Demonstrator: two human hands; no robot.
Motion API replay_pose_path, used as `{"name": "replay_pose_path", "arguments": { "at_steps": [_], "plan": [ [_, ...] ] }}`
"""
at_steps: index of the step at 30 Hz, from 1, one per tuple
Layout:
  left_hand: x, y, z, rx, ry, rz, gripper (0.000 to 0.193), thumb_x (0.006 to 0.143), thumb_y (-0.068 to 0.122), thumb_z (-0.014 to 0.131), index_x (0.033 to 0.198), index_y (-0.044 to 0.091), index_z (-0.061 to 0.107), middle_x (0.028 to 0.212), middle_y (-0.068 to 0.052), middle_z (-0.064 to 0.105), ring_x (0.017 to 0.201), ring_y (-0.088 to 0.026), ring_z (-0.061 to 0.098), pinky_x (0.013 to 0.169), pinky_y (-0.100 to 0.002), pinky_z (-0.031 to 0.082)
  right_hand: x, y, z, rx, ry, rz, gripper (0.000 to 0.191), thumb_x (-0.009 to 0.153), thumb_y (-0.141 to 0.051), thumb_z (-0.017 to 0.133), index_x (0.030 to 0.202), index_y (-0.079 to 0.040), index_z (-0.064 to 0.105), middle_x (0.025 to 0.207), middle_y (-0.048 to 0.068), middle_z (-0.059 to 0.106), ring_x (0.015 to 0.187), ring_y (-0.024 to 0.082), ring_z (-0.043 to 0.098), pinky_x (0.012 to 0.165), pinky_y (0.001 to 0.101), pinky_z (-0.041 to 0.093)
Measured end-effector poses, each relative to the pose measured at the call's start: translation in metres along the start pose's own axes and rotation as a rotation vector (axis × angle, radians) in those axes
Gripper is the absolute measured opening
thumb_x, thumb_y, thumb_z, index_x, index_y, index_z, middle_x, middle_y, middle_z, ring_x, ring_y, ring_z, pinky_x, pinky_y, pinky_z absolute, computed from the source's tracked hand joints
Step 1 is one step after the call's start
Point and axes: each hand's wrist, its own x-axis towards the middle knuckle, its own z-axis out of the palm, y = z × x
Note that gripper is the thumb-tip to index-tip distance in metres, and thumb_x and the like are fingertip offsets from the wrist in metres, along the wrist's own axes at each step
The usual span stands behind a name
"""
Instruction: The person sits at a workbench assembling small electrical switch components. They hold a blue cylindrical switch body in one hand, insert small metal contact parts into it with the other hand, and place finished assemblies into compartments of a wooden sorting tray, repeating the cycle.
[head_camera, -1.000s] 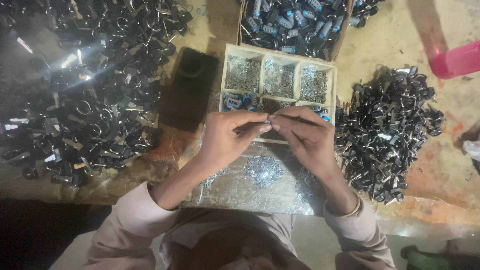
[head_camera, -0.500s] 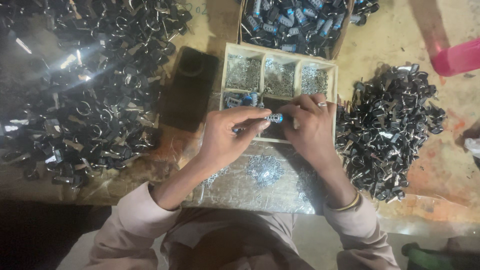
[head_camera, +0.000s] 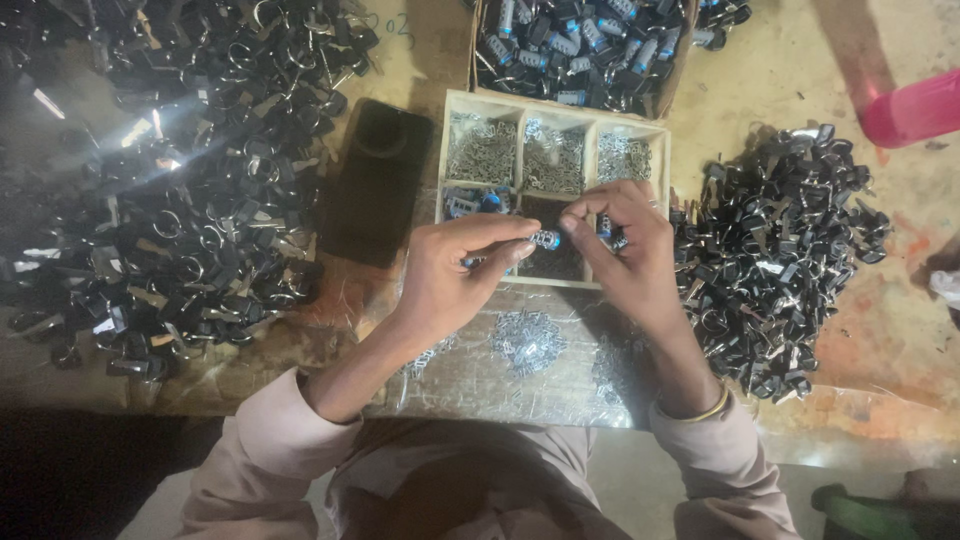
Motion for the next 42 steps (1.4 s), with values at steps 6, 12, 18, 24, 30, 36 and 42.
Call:
{"name": "replay_pose_path", "arguments": {
  "at_steps": [6, 12, 18, 24, 30, 36, 42],
  "plan": [
    [0.0, 0.002, 0.002, -0.018, -0.002, -0.022, 0.023, 0.093, 0.004, 0.078, 0.116, 0.007, 0.076, 0.11, -0.008, 0.079, 0.095, -0.015, 0.079, 0.075, -0.026, 0.064, -0.01, 0.008, 0.01, 0.426, -0.134, -0.018, 0.01, 0.106, 0.0, 0.062, 0.116, 0.001, 0.062, 0.116, 0.005, 0.06, 0.11, 0.011, 0.056, 0.1, 0.0272, 0.046],
    [-0.001, 0.001, 0.004, -0.019, -0.011, -0.057, 0.021, 0.093, 0.006, 0.078, 0.114, 0.006, 0.076, 0.108, -0.007, 0.08, 0.094, -0.012, 0.078, 0.077, -0.025, 0.065, -0.013, 0.011, 0.014, 0.426, -0.119, 0.051, 0.011, 0.106, 0.0, 0.061, 0.117, 0.001, 0.062, 0.115, 0.005, 0.059, 0.107, 0.01, 0.056, 0.096, 0.0255, 0.046],
    [-0.001, -0.001, 0.003, -0.008, 0.002, -0.049, 0.02, 0.093, 0.006, 0.078, 0.112, 0.005, 0.076, 0.107, -0.006, 0.08, 0.094, -0.012, 0.079, 0.079, -0.025, 0.065, -0.013, 0.013, 0.02, 0.42, -0.086, 0.069, 0.01, 0.106, -0.001, 0.061, 0.116, 0.002, 0.062, 0.114, 0.004, 0.061, 0.106, 0.008, 0.055, 0.096, 0.0242, 0.046],
    [-0.002, -0.001, 0.003, -0.024, 0.002, -0.074, 0.02, 0.092, 0.007, 0.078, 0.112, 0.004, 0.076, 0.105, -0.008, 0.081, 0.092, -0.013, 0.079, 0.078, -0.025, 0.065, -0.014, 0.008, 0.025, 0.404, -0.059, 0.099, 0.01, 0.106, -0.002, 0.061, 0.116, 0.001, 0.061, 0.11, 0.002, 0.062, 0.102, 0.007, 0.056, 0.093, 0.0235, 0.047],
    [-0.002, -0.001, 0.001, -0.015, -0.008, -0.063, 0.02, 0.091, 0.007, 0.079, 0.111, 0.005, 0.077, 0.106, -0.008, 0.081, 0.092, -0.013, 0.08, 0.077, -0.025, 0.065, -0.011, -0.006, 0.021, 0.033, -0.009, -0.083, 0.008, 0.104, -0.004, 0.066, 0.11, 0.0, 0.063, 0.109, 0.008, 0.067, 0.097, 0.014, 0.063, 0.087, 0.0276, 0.051],
    [-0.003, -0.001, 0.001, -0.006, 0.005, -0.067, 0.019, 0.091, 0.007, 0.08, 0.109, 0.005, 0.078, 0.105, -0.008, 0.08, 0.092, -0.013, 0.08, 0.077, -0.025, 0.066, -0.01, -0.015, 0.016, -0.114, -0.007, -0.17, 0.01, 0.102, -0.005, 0.068, 0.108, 0.0, 0.062, 0.108, 0.011, 0.068, 0.1, 0.021, 0.069, 0.088, 0.0321, 0.054],
    [-0.004, -0.003, 0.001, -0.04, 0.005, -0.048, 0.019, 0.091, 0.006, 0.08, 0.11, 0.005, 0.077, 0.107, -0.008, 0.08, 0.093, -0.014, 0.079, 0.078, -0.026, 0.067, -0.01, -0.018, 0.014, -0.035, -0.02, -0.13, 0.008, 0.103, -0.004, 0.067, 0.11, 0.0, 0.063, 0.11, 0.01, 0.07, 0.1, 0.021, 0.07, 0.089, 0.0324, 0.054]
  ]
}}
